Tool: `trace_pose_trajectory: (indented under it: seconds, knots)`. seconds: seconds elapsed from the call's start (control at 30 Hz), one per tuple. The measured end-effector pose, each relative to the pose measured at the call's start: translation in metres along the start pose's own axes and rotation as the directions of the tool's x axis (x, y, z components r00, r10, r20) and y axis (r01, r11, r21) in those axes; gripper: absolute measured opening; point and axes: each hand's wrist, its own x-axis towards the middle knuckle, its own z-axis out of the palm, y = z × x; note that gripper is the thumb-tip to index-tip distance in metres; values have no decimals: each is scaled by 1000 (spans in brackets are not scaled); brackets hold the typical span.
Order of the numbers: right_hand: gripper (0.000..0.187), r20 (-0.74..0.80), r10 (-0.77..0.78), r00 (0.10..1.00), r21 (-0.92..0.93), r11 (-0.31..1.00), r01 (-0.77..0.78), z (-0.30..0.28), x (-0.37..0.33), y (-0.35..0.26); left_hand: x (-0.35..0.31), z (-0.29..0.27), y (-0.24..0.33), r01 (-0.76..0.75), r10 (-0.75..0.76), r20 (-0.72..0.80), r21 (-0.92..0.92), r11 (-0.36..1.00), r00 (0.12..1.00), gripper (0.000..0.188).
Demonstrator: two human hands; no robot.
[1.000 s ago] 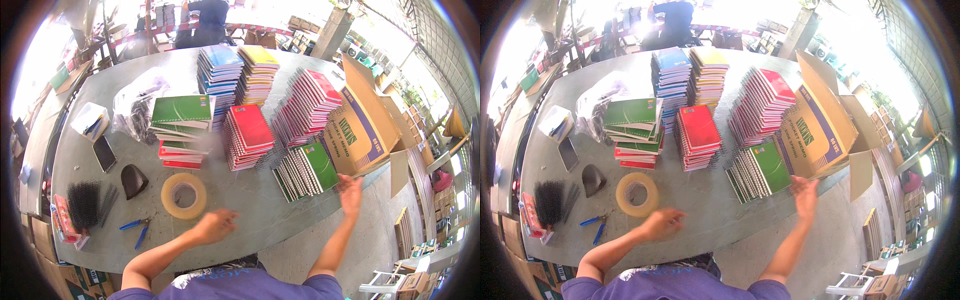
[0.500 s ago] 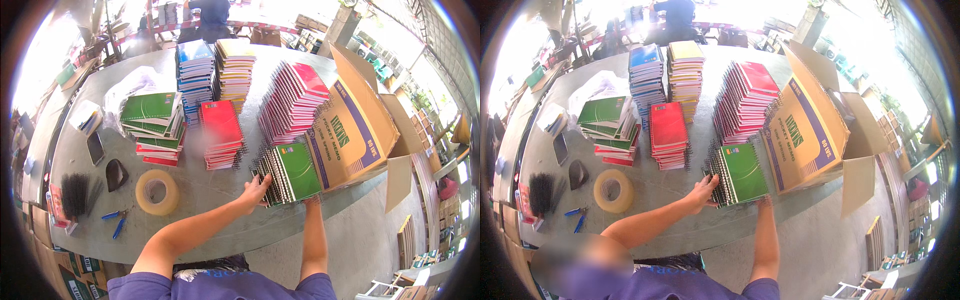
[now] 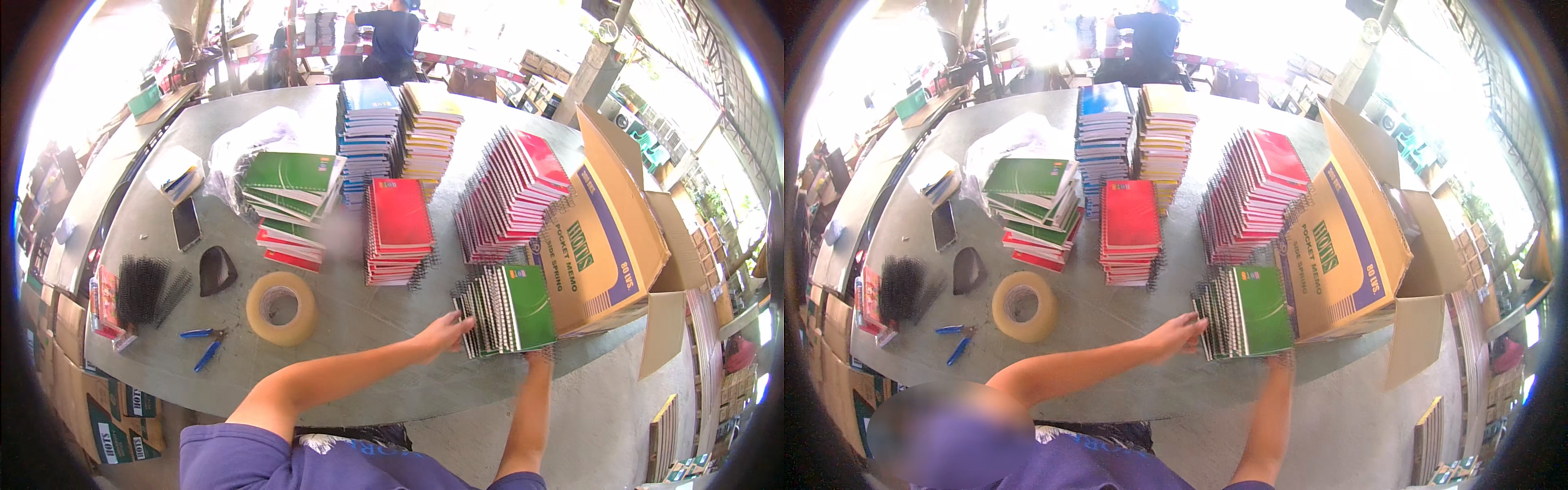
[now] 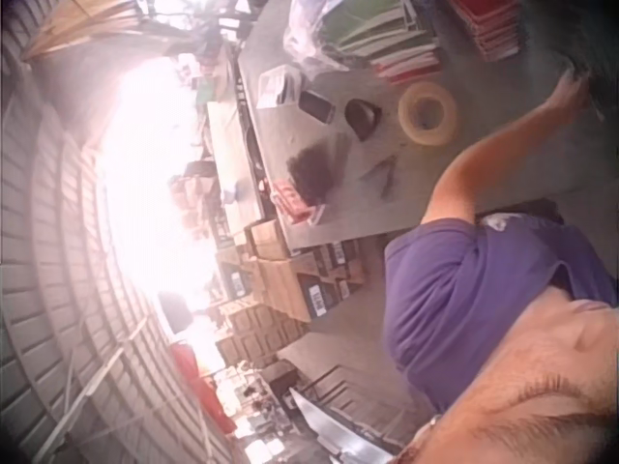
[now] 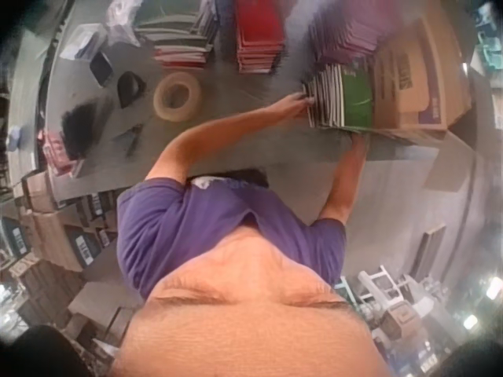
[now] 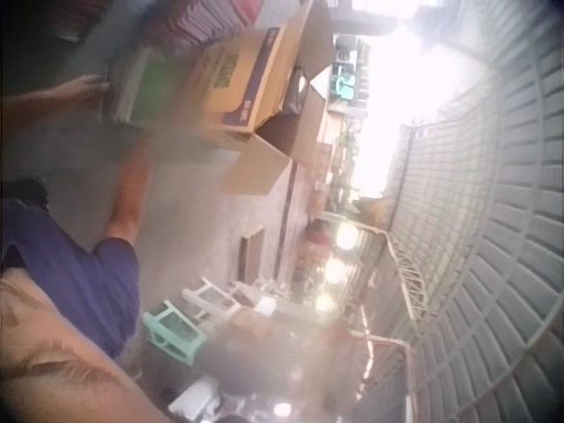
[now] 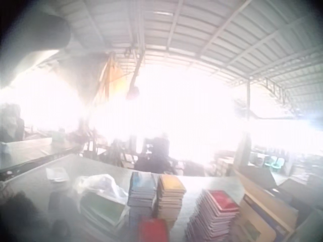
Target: The person tapes the spine of spiral-bound notebooks using a roll of clear tape and a black plastic guide. They repeatedly pull tape, press it along the spine, and stack the finished notebooks. Later, they place stacks of notebooks into a cardboard box.
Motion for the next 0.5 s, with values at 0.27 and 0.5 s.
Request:
trace_pose_trajectory:
  seconds: [0.27, 0.5]
  knots:
    - [39, 93, -291, 952, -407, 862, 303, -21, -193, 10, -86, -122, 5, -412, 369, -530, 42, 910, 763, 67]
    - [66, 174, -75, 982, -485, 861, 152, 196, -85, 141, -13, -190, 37, -328, 131, -659, -185, 926, 741, 83]
